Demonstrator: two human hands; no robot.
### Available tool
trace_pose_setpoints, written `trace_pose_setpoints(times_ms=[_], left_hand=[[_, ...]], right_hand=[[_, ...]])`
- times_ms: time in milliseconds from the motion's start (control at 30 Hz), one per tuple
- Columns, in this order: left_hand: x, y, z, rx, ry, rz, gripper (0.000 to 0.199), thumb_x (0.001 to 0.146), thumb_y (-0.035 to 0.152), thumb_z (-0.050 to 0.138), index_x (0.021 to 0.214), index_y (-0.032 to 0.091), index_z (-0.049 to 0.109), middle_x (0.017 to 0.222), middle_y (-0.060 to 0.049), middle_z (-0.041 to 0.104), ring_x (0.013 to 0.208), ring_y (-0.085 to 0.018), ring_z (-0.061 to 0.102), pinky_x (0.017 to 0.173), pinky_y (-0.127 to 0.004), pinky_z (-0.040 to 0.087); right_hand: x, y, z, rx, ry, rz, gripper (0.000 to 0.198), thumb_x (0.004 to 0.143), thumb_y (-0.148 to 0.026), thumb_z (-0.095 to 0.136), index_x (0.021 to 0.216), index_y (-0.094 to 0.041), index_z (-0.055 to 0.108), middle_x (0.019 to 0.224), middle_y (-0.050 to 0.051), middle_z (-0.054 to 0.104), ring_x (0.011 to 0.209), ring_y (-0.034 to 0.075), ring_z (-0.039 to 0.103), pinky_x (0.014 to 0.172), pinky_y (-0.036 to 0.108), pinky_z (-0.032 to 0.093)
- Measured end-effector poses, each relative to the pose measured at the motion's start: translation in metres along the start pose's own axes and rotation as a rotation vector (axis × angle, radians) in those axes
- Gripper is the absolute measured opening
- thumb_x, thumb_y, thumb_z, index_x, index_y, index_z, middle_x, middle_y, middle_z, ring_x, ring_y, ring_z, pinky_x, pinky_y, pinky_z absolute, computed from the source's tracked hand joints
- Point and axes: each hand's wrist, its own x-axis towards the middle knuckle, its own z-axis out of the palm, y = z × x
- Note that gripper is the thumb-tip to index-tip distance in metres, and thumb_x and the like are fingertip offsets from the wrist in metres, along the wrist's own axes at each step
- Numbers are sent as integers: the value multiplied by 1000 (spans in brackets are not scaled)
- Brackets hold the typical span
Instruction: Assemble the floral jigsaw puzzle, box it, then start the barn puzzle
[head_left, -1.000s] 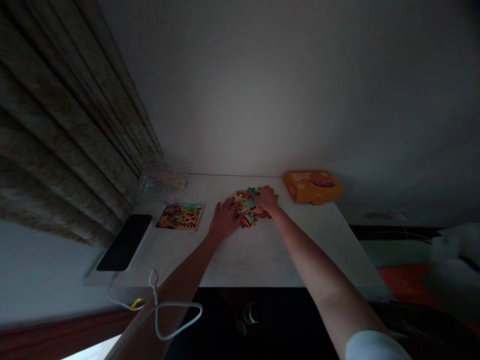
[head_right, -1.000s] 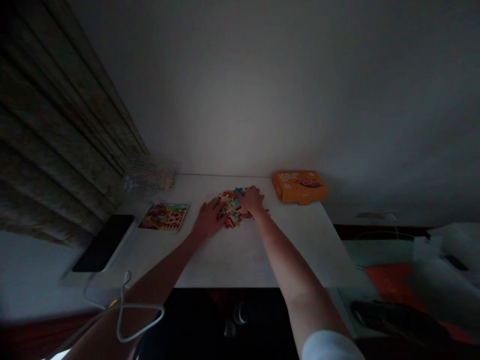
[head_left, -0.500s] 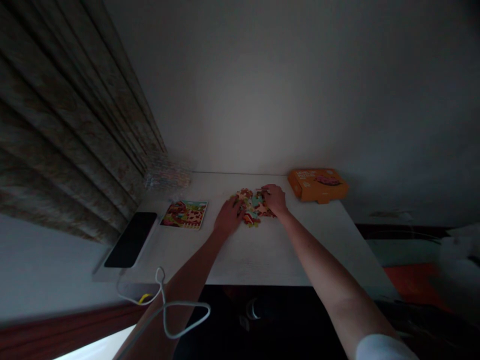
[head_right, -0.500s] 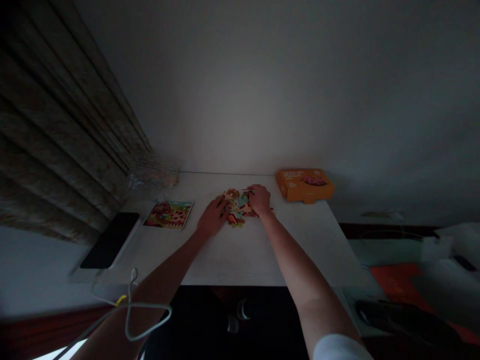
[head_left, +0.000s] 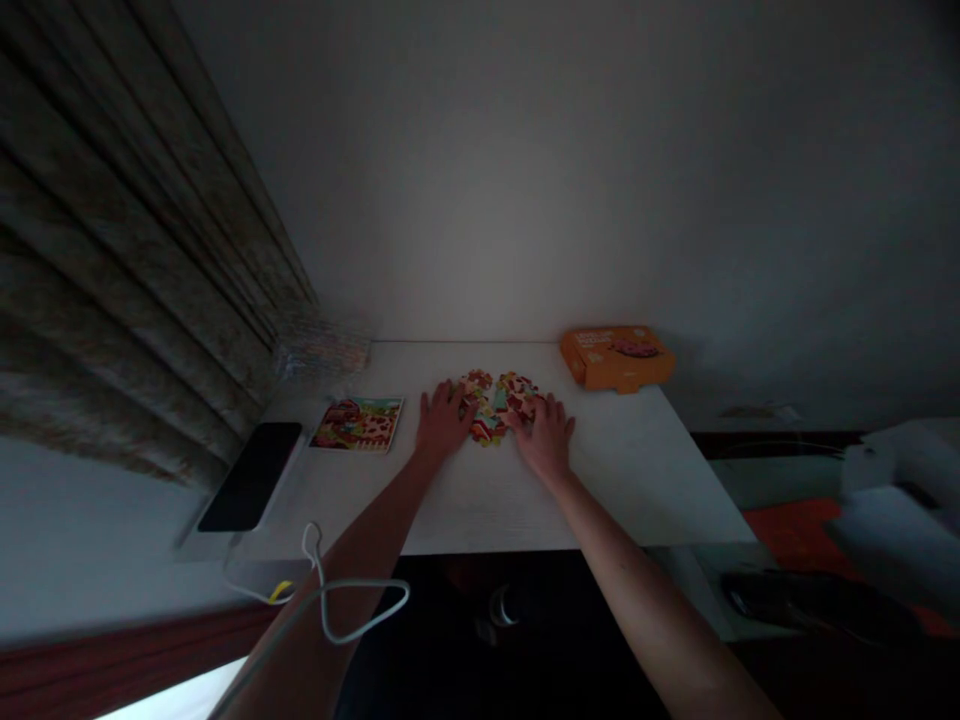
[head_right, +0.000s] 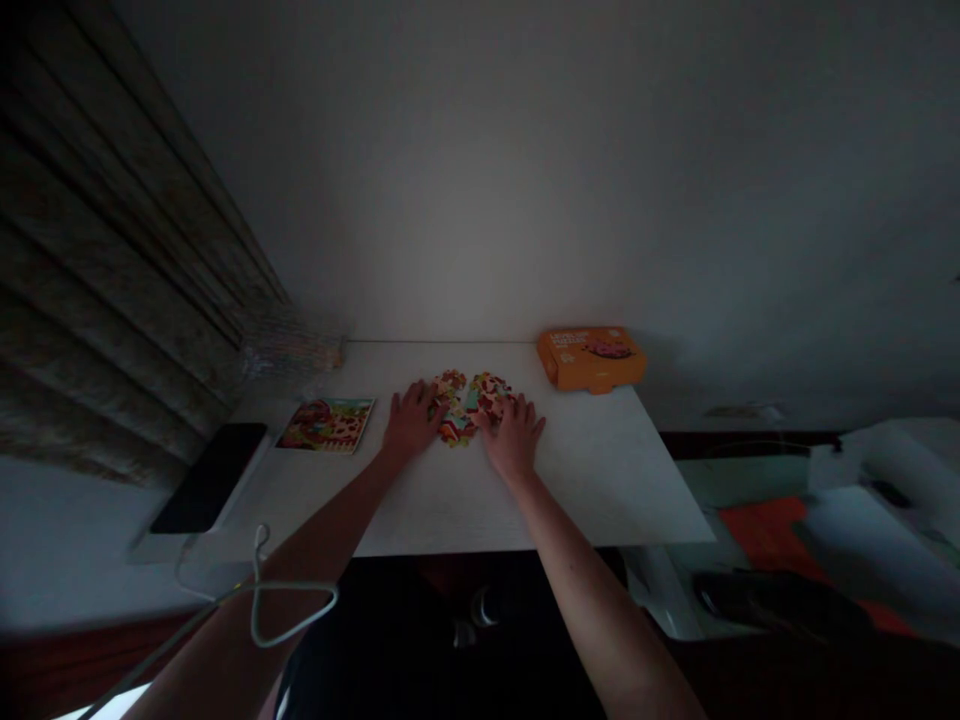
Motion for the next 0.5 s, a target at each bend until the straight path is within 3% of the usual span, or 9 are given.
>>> trace_pose_setpoints(times_ms=[133, 300, 400, 500], left_hand=[[-4, 1, 3, 7, -23, 148, 60, 105, 51, 31, 157, 23, 42, 166, -11, 35, 155, -26, 30, 127, -55, 19], [-25, 21, 15, 12, 34, 389, 61, 103, 53, 41, 155, 22, 44, 164, -12, 39, 154, -28, 30, 128, -53, 19], [-32, 38, 24, -41, 58, 408, 63, 102, 50, 45, 156, 18, 40, 165, -17, 36, 154, -31, 31, 127, -56, 20], [-29, 46, 29, -151, 80, 379, 64, 100, 48, 52, 153, 15, 41, 166, -21, 30, 155, -33, 27, 125, -55, 26]], right_hand=[[7, -12, 3, -76, -72, 50, 59, 104, -51, 37, 153, -19, 46, 163, 19, 37, 150, 40, 31, 119, 69, 16], [52, -20, 5, -74, -251, 30, 59, 103, -44, 38, 160, -31, 36, 169, 9, 28, 154, 39, 24, 120, 69, 14], [81, -23, 5, -16, -377, -99, 55, 98, -42, 50, 153, -39, 47, 169, 3, 30, 155, 38, 23, 120, 71, 12], [92, -17, 5, 153, -418, -209, 54, 93, -37, 59, 147, -36, 56, 165, 6, 38, 153, 35, 30, 122, 65, 18]])
